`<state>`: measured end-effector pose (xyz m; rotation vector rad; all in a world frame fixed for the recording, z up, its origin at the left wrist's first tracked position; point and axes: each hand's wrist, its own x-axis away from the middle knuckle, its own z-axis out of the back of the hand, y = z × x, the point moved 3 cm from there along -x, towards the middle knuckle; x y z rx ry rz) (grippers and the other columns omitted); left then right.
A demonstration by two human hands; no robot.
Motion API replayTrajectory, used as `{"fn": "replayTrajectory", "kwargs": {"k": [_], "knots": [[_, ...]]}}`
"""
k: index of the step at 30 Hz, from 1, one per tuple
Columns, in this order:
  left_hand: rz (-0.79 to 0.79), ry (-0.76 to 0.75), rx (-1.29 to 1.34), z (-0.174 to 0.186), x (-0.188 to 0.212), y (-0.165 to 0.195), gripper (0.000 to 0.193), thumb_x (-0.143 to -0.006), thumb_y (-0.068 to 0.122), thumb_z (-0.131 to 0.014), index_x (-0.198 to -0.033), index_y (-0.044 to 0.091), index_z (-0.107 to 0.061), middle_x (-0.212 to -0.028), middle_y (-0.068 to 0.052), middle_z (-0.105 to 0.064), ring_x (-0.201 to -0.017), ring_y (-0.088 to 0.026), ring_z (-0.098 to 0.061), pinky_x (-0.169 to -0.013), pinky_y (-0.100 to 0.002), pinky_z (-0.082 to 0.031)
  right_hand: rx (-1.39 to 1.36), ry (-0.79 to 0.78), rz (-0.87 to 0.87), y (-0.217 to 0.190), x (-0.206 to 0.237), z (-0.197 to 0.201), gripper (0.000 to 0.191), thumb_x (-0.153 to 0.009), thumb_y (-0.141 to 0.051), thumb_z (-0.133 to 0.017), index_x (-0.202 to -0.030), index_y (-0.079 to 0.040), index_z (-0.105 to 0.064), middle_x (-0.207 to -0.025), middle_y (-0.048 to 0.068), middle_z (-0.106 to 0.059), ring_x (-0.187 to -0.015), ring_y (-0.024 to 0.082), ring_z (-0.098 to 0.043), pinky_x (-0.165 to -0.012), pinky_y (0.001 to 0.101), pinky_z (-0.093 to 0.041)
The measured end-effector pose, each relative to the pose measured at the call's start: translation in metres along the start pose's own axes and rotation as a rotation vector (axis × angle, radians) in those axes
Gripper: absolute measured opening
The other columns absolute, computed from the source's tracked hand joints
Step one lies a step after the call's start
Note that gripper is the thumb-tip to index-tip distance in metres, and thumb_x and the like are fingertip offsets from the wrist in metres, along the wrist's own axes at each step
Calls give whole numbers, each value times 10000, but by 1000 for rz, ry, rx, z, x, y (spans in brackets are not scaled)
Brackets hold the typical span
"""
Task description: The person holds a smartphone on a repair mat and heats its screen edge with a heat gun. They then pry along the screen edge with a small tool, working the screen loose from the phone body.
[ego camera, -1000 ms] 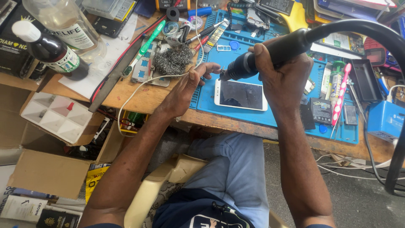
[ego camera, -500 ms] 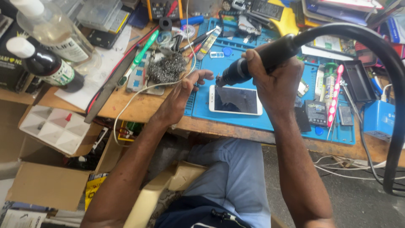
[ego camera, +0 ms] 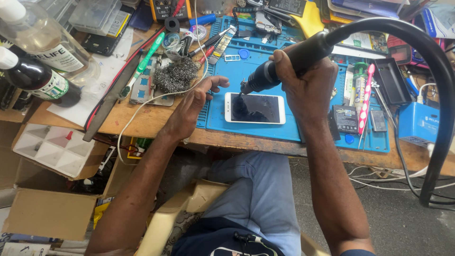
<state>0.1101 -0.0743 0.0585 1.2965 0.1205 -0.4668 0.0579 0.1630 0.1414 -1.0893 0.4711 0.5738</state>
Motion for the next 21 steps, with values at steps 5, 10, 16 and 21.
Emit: {"fn": "replayTrajectory", "kwargs": {"k": [5,10,16,21], "knots": [[-9,-32,-155,-2,-2,5,808,-945,693,-547,-1421,41,-503,-1365,-117,-598,-1223,-275,-560,-1025,-436,-475,-16,10,-31,3,1,6,301,-1089,-297,-736,-1021,-4,-722,-757,40,-699,-608,69,-624,-553,222,-482],[-21,-22,-193,-2,-2,5,790,-940,659,-608,-1419,37,-511,-1356,-108,-611,-1228,-261,-563,-1058,-431,-472,25,11,35,8,6,13,256,-1109,-230,-727,-1047,19,-729,-878,86,-755,-771,115,-714,-748,266,-571],[-22,-21,-84,-2,1,-2,851,-999,755,-436,-1436,29,-521,-1393,-117,-608,-1273,-259,-536,-1121,-439,-453,-40,-1,50,19,10,18,228,-1125,-176,-720,-1087,49,-714,-1034,127,-791,-974,165,-781,-916,308,-638],[-10,-18,-78,-4,1,-1,894,-1009,783,-362,-1441,15,-513,-1407,-128,-600,-1300,-262,-523,-1134,-437,-428,-33,2,43,21,10,22,214,-1120,-175,-720,-1131,38,-709,-1013,128,-789,-971,169,-793,-899,304,-648]]}}
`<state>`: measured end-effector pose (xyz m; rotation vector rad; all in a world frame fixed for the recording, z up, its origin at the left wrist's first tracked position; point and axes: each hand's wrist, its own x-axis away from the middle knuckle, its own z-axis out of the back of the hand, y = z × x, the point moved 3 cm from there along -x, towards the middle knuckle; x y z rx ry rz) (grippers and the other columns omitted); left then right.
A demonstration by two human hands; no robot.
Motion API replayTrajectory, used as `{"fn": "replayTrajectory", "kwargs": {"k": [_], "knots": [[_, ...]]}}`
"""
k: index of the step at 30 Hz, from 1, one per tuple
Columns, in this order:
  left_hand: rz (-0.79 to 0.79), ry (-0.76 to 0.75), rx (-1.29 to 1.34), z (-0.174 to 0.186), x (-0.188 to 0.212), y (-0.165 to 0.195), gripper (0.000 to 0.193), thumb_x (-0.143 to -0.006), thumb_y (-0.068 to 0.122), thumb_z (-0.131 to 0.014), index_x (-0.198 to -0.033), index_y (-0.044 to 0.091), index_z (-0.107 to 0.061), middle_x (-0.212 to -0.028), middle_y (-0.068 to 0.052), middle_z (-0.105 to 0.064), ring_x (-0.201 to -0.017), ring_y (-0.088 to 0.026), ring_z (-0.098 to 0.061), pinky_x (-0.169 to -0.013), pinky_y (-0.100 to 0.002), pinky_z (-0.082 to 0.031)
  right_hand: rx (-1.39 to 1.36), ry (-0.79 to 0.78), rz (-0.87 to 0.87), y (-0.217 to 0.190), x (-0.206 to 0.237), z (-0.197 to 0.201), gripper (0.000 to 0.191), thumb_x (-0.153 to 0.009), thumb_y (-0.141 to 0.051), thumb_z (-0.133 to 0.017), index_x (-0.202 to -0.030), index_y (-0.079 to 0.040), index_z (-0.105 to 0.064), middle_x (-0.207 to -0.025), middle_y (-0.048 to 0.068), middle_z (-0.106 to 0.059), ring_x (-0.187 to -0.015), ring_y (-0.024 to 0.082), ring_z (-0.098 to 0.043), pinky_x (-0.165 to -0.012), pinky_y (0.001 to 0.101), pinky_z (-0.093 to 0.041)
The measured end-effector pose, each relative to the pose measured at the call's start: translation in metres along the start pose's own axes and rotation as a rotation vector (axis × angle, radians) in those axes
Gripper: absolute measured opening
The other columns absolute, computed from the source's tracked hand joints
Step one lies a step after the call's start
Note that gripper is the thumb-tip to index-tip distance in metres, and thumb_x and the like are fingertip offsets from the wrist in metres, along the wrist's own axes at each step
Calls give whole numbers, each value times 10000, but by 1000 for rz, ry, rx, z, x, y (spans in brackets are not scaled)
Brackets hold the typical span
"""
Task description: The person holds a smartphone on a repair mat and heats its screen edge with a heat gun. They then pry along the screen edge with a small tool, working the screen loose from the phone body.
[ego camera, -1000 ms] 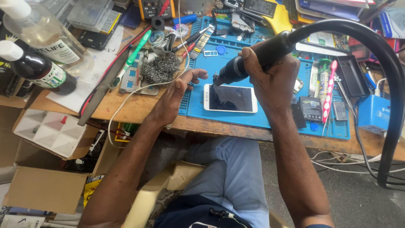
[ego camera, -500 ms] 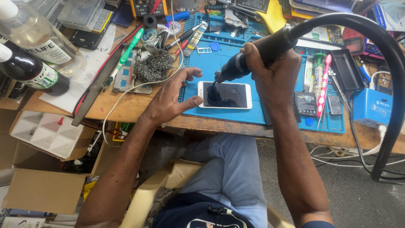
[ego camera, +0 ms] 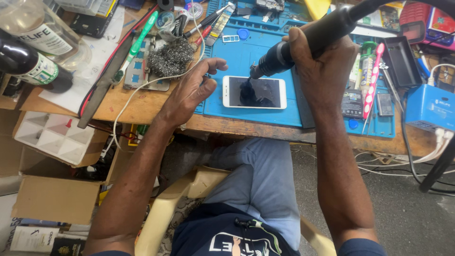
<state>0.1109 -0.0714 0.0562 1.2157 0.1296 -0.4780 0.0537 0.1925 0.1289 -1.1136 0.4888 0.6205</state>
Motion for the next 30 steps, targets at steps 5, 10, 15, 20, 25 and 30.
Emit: {"fn": "replayTrajectory", "kwargs": {"k": [5,10,15,20,25,30], "knots": [[8,0,22,0,-1,5,907,-1008,790,-348,-1433,6,-511,-1407,-133,-595,-1310,-263,-516,-1141,-426,-413,20,22,-14,0,-2,3,244,-1123,-214,-749,-1095,26,-718,-989,126,-787,-917,162,-779,-854,302,-647],[0,0,26,-1,-2,8,878,-1026,763,-338,-1432,5,-515,-1393,-129,-604,-1300,-258,-519,-1143,-412,-405,80,32,-34,-1,-2,10,256,-1115,-239,-732,-1074,13,-721,-954,102,-787,-871,141,-777,-808,293,-644],[-10,9,21,-1,-1,8,860,-1037,749,-338,-1428,4,-519,-1387,-130,-608,-1292,-258,-524,-1148,-411,-404,93,50,-75,1,0,17,258,-1106,-237,-731,-1033,10,-725,-918,101,-784,-825,137,-753,-770,292,-622],[8,12,22,-2,-1,6,866,-1031,753,-333,-1436,9,-514,-1400,-132,-605,-1305,-259,-526,-1146,-415,-405,46,66,-66,6,1,20,250,-1112,-226,-735,-1049,14,-706,-926,106,-774,-875,135,-774,-798,287,-642],[17,4,-14,-4,-3,3,899,-978,790,-421,-1425,15,-518,-1384,-134,-608,-1269,-255,-531,-1117,-430,-435,95,73,-65,11,2,27,234,-1108,-211,-726,-1050,15,-716,-917,111,-782,-847,147,-773,-778,291,-636],[36,2,-15,-5,-4,1,903,-951,795,-471,-1428,30,-526,-1378,-122,-613,-1264,-251,-532,-1109,-441,-450,123,73,-58,14,3,33,228,-1105,-210,-718,-1028,5,-708,-890,110,-774,-833,147,-783,-752,290,-647]]}}
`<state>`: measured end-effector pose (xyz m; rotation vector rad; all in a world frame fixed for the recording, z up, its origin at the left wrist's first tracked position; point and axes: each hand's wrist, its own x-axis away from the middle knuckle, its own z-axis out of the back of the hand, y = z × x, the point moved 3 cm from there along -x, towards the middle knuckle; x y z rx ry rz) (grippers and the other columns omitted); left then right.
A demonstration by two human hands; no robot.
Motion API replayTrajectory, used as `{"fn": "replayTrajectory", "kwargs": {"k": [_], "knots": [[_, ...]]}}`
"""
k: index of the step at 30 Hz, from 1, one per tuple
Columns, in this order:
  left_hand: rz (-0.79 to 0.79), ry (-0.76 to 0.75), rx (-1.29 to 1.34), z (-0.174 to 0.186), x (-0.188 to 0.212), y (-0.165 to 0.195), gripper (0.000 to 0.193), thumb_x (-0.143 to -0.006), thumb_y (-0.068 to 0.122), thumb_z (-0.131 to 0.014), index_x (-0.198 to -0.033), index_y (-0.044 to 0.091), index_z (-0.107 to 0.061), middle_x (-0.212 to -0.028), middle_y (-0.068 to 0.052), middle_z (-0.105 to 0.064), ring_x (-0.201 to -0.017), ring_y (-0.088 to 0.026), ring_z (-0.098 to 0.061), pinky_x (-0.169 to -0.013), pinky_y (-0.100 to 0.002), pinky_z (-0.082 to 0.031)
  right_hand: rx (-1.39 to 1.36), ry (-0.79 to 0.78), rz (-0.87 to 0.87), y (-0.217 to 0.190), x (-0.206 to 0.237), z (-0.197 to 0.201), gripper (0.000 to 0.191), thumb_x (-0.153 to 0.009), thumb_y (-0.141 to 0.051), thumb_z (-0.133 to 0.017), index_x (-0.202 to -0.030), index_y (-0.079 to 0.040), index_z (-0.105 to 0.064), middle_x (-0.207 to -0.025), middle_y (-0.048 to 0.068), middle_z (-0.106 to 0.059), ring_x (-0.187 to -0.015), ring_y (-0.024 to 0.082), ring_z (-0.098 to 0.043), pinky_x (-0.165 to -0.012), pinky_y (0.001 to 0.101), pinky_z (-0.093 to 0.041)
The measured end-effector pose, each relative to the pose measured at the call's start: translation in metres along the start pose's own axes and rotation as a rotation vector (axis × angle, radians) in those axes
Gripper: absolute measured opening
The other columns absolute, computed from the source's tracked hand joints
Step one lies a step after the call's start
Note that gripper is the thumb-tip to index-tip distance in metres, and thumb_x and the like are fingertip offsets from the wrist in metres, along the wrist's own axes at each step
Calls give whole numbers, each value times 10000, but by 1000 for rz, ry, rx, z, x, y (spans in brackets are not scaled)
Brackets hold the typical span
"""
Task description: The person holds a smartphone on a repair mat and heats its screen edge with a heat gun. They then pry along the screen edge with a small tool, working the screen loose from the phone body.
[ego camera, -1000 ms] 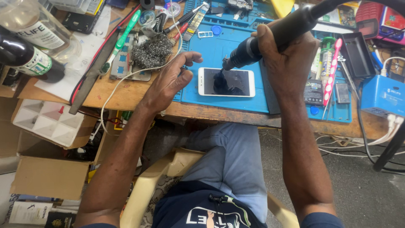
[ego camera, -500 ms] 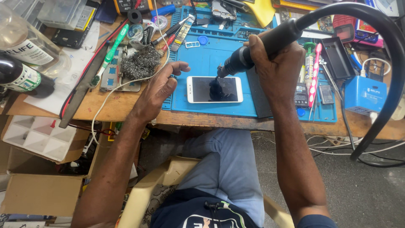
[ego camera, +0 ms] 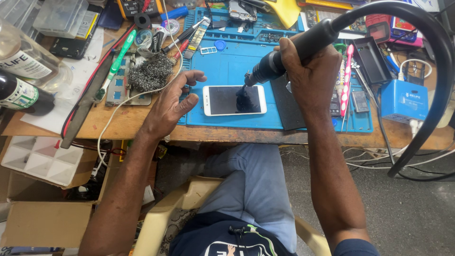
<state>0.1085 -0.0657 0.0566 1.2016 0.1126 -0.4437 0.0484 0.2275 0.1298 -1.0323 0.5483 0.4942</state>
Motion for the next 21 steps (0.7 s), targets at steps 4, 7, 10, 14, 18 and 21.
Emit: {"fn": "replayTrajectory", "kwargs": {"k": [4,7,10,14,18,21], "knots": [[8,0,-11,-1,0,0,879,-933,763,-528,-1420,32,-531,-1375,-123,-611,-1262,-256,-532,-1109,-444,-448,7,4,-1,2,-1,3,220,-1104,-204,-719,-1033,3,-712,-892,112,-777,-816,149,-776,-747,291,-641],[6,-4,-31,-1,0,1,853,-924,731,-575,-1412,32,-535,-1369,-123,-612,-1257,-259,-534,-1114,-446,-447,5,11,5,2,0,6,212,-1110,-196,-722,-1044,5,-706,-901,111,-777,-828,146,-779,-765,288,-648],[6,-4,-24,-2,0,1,838,-925,706,-596,-1419,32,-531,-1375,-126,-609,-1273,-260,-534,-1125,-450,-437,-33,19,-41,3,2,9,205,-1102,-189,-725,-1040,5,-701,-904,114,-775,-826,146,-768,-749,286,-634],[7,-11,-16,-3,0,3,837,-926,702,-605,-1420,31,-525,-1378,-131,-610,-1281,-265,-531,-1135,-456,-432,-37,28,-31,4,4,13,203,-1116,-182,-733,-1045,4,-692,-921,115,-773,-863,144,-772,-785,288,-640],[19,-9,-20,-3,1,2,841,-922,709,-598,-1422,37,-526,-1383,-131,-605,-1291,-265,-524,-1137,-458,-429,-5,28,-3,6,3,18,194,-1115,-179,-731,-1055,2,-697,-929,112,-781,-875,144,-787,-798,288,-652],[27,-10,-18,-4,0,1,843,-918,710,-601,-1424,41,-524,-1386,-132,-601,-1297,-266,-519,-1138,-463,-429,1,34,-53,9,5,21,198,-1095,-185,-733,-1034,0,-700,-905,113,-780,-828,144,-772,-756,286,-638]]}}
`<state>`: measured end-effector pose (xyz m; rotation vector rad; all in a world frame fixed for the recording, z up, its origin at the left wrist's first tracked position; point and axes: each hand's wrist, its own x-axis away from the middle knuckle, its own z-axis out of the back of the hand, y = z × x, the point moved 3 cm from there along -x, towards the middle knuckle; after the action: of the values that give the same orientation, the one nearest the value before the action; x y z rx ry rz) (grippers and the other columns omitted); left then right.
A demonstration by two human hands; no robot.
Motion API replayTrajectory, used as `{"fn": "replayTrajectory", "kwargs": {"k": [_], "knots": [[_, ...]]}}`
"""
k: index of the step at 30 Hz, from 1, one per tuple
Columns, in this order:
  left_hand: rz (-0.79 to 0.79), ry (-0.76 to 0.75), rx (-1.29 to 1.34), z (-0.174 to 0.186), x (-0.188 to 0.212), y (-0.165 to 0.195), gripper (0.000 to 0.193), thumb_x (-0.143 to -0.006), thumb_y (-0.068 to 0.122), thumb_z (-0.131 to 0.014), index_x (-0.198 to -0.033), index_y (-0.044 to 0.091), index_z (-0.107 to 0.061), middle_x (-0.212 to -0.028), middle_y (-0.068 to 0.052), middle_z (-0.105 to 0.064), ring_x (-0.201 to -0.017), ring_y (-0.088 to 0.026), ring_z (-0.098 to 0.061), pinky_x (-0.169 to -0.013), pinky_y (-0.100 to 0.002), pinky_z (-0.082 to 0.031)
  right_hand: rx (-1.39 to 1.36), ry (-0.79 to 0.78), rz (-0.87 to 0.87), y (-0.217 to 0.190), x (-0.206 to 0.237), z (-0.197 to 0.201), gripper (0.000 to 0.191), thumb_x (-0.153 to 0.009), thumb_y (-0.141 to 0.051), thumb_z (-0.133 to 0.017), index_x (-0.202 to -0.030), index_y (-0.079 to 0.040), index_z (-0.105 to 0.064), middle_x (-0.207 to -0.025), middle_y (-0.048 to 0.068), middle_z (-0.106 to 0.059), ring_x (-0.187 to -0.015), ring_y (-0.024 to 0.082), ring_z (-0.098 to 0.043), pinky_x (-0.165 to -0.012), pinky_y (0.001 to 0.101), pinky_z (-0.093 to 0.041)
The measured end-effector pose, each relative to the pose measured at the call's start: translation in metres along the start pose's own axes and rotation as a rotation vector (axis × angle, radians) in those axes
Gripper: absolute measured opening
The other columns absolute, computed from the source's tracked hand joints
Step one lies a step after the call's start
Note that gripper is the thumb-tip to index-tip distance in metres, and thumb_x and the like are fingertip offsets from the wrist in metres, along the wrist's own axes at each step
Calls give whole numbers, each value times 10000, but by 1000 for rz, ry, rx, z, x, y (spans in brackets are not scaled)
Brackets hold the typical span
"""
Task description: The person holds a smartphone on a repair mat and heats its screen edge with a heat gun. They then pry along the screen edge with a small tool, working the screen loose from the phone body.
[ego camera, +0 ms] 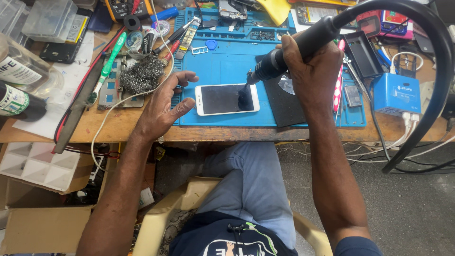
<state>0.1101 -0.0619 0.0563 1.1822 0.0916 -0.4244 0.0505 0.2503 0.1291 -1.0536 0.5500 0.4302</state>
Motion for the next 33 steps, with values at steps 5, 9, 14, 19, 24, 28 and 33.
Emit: {"fn": "replayTrajectory", "kwargs": {"k": [5,9,14,19,24,28,33], "knots": [[4,1,-9,-1,0,-2,844,-912,715,-597,-1423,47,-528,-1379,-132,-602,-1294,-264,-517,-1133,-468,-436,38,11,31,2,0,4,203,-1105,-183,-737,-1054,12,-711,-897,113,-782,-825,146,-791,-736,280,-654],[4,4,-19,-1,0,-1,844,-915,718,-592,-1421,45,-529,-1379,-132,-603,-1293,-263,-520,-1131,-467,-436,25,18,-28,7,0,9,216,-1087,-197,-726,-1041,13,-704,-876,115,-779,-773,152,-775,-661,275,-629],[-3,3,-25,-1,0,0,841,-922,720,-589,-1417,43,-528,-1375,-130,-604,-1289,-260,-521,-1126,-462,-439,32,19,74,8,2,13,219,-1139,-189,-727,-1089,22,-693,-927,139,-780,-925,186,-816,-819,299,-673],[-8,3,-28,0,0,2,851,-920,727,-584,-1417,38,-530,-1375,-130,-605,-1282,-258,-519,-1123,-459,-440,24,26,69,11,2,17,225,-1137,-192,-731,-1089,21,-676,-925,139,-770,-938,198,-817,-828,310,-678],[-14,2,-22,-2,0,2,857,-926,730,-583,-1422,34,-524,-1382,-134,-605,-1289,-260,-521,-1132,-460,-430,38,23,46,13,4,18,220,-1127,-189,-736,-1067,13,-674,-903,126,-768,-904,189,-811,-798,302,-669],[-11,1,-26,-2,0,1,870,-925,740,-576,-1430,34,-516,-1393,-135,-603,-1300,-263,-525,-1137,-458,-433,-18,12,63,9,9,19,179,-1125,-151,-717,-1093,18,-669,-935,132,-768,-927,189,-812,-811,300,-671],[-6,-1,-23,-1,1,1,891,-922,756,-574,-1437,32,-511,-1398,-141,-603,-1303,-272,-529,-1141,-465,-433,-32,1,7,5,14,22,194,-1130,-164,-730,-1081,14,-671,-914,135,-767,-854,176,-796,-702,278,-637]]}}
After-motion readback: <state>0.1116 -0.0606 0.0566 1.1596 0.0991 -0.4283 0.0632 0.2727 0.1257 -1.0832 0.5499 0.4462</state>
